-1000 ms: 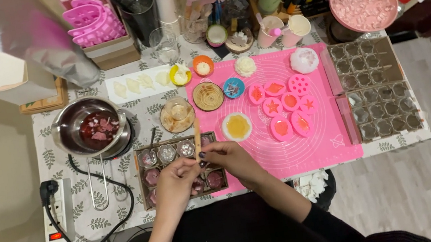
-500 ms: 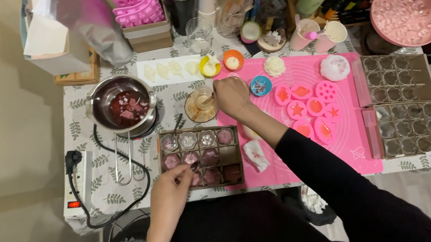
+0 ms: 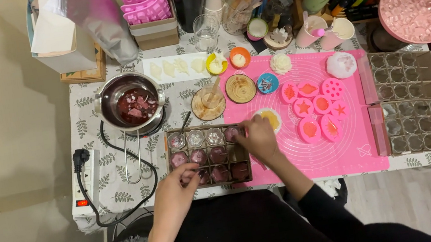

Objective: Preparing and scenting wax to create decorative wax melts or candles.

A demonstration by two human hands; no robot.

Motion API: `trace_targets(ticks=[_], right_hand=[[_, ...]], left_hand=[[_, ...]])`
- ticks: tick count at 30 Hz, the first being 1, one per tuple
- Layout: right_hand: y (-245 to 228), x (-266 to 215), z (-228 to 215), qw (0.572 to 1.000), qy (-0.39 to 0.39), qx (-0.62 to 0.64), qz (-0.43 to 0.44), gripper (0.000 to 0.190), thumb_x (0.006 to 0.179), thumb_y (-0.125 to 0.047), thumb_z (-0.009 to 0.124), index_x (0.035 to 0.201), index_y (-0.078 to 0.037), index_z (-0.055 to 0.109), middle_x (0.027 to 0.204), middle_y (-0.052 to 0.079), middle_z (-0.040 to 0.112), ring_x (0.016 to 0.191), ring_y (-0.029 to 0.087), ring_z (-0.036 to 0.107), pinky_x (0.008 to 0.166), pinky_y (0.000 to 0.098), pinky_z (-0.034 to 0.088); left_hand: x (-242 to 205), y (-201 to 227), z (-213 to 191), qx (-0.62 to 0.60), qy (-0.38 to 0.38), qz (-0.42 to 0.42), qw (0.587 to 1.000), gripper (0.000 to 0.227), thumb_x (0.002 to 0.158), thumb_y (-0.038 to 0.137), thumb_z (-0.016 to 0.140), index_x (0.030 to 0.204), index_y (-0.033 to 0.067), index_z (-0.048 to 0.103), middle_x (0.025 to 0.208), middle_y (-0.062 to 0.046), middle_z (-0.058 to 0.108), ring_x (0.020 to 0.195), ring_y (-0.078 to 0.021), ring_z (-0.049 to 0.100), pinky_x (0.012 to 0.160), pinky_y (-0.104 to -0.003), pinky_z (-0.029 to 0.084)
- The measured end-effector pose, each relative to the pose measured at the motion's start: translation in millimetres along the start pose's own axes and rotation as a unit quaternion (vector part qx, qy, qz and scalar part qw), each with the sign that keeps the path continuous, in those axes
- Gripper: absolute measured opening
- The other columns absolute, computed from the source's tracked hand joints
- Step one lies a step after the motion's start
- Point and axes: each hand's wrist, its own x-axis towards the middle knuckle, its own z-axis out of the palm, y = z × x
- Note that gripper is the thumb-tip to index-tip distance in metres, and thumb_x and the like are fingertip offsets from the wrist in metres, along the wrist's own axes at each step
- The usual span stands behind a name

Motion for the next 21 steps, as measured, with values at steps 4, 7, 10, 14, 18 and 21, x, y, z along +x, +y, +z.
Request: trace_targets(ticks=[4,7,10,14,18,21], right_hand=[[-16.8,-21.8,11.0,0.997,0.078,0.02,-0.011,0.037,0.07,-0.03,0.085,0.1,-0.011,0.076,0.093,0.015,0.062,0.089,0.035,0.058,0.078,0.0457,0.05],[-33.5,-23.1,12.0,0.991,0.129,-0.023,0.001,0.04,0.068,-0.03,0.086,0.1,-0.008,0.075,0.094,0.013,0.058,0.089,0.033,0.057,0.077,0.044,0.049],[-36.3,-21.5,8.4,0.986,0.157,-0.062,0.004,0.044,0.067,-0.031,0.087,0.099,-0.005,0.074,0.095,0.012,0.057,0.09,0.032,0.057,0.078,0.0434,0.048],[-33.6,-16.8,8.5,0.988,0.135,-0.081,0.009,0.044,0.066,-0.036,0.087,0.093,-0.004,0.075,0.096,0.013,0.058,0.09,0.033,0.056,0.077,0.0456,0.046],[-30.9,-7.8,17.0,0.991,0.062,-0.112,0.033,0.044,0.065,-0.039,0.085,0.088,-0.003,0.076,0.1,0.014,0.06,0.096,0.035,0.055,0.081,0.0477,0.046],[-30.6,5.8,22.3,0.988,-0.008,-0.142,0.057,0.041,0.072,-0.04,0.081,0.084,-0.002,0.076,0.106,0.017,0.059,0.103,0.036,0.053,0.085,0.0489,0.044]], left_hand=[[2.3,8.0,2.1,0.031,-0.019,0.02,0.999,0.028,0.085,0.017,0.07,0.113,0.0086,0.074,0.09,-0.007,0.081,0.083,-0.0199,0.078,0.076,-0.031,0.058],[2.3,15.8,0.5,0.069,-0.033,0.043,0.996,0.028,0.086,0.017,0.071,0.112,0.0081,0.073,0.093,-0.009,0.08,0.086,-0.0236,0.077,0.079,-0.033,0.057],[0.1,21.8,0.1,0.07,-0.049,0.05,0.995,0.028,0.086,0.016,0.07,0.113,0.0077,0.073,0.095,-0.01,0.08,0.088,-0.0258,0.077,0.08,-0.034,0.058],[-5.2,25.6,-3.6,0.059,-0.058,0.057,0.995,0.03,0.086,0.016,0.07,0.114,0.008,0.072,0.097,-0.012,0.079,0.087,-0.0269,0.078,0.08,-0.035,0.058],[-7.1,22.3,-3.5,0.069,-0.041,0.083,0.993,0.029,0.086,0.016,0.071,0.114,0.0077,0.072,0.097,-0.012,0.079,0.087,-0.0297,0.076,0.08,-0.037,0.057],[-6.1,24.4,-2.6,0.07,-0.036,0.093,0.993,0.029,0.086,0.016,0.071,0.113,0.0078,0.072,0.096,-0.013,0.079,0.088,-0.0309,0.076,0.079,-0.038,0.057]])
